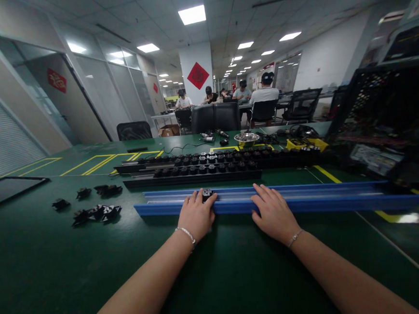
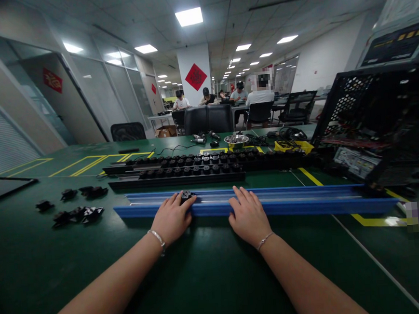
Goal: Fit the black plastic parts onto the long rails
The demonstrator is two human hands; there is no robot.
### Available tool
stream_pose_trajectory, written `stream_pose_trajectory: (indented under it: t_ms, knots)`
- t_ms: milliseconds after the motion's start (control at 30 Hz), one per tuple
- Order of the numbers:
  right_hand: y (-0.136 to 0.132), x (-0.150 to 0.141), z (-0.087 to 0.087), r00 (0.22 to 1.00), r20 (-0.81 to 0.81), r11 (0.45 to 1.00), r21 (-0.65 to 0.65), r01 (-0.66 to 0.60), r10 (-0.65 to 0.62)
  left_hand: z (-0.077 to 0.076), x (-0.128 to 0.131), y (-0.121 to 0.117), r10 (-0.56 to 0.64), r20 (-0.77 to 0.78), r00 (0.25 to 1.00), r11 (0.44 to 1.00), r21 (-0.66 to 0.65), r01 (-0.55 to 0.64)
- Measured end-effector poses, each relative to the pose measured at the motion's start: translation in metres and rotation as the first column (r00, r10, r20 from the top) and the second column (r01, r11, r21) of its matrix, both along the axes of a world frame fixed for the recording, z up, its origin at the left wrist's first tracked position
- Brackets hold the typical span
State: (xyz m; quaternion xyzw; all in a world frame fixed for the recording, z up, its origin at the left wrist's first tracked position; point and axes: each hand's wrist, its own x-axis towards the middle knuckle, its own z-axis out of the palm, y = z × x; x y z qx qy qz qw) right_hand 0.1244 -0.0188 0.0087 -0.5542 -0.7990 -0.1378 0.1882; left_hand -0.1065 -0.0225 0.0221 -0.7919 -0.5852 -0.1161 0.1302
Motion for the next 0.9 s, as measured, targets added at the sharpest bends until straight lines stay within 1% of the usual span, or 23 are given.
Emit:
stream_pose_trajectory:
  t_ms: [200, 333, 533, 667, 900]
  knots:
    - [0.001, 0.001, -0.001, 1.0, -0.004, 1.0, 0.005, -0.006, 0.006, -0.005, 0.0, 0.0, 0.017, 0.016, 1.0, 0.999, 0.043, -0.018]
    - [0.001, 0.001, 0.0, 1.0, 0.004, 1.0, 0.002, -0.008, 0.008, -0.005, -0.002, -0.001, 0.029, 0.029, 0.999, 0.998, 0.047, -0.03]
    - [0.0, 0.001, 0.001, 1.0, 0.006, 1.0, -0.007, -0.011, 0.011, 0.0, -0.007, -0.003, 0.08, 0.028, 0.996, 0.997, -0.005, -0.08]
    - [0.0, 0.001, 0.001, 1.0, 0.003, 1.0, -0.011, -0.008, 0.008, 0.002, -0.007, -0.003, 0.095, 0.029, 0.995, 0.995, -0.038, -0.093]
    - [0.001, 0.001, 0.0, 1.0, 0.007, 1.0, 0.004, -0.01, 0.01, 0.005, -0.011, -0.003, 0.128, 0.028, 0.991, 0.992, -0.023, -0.127]
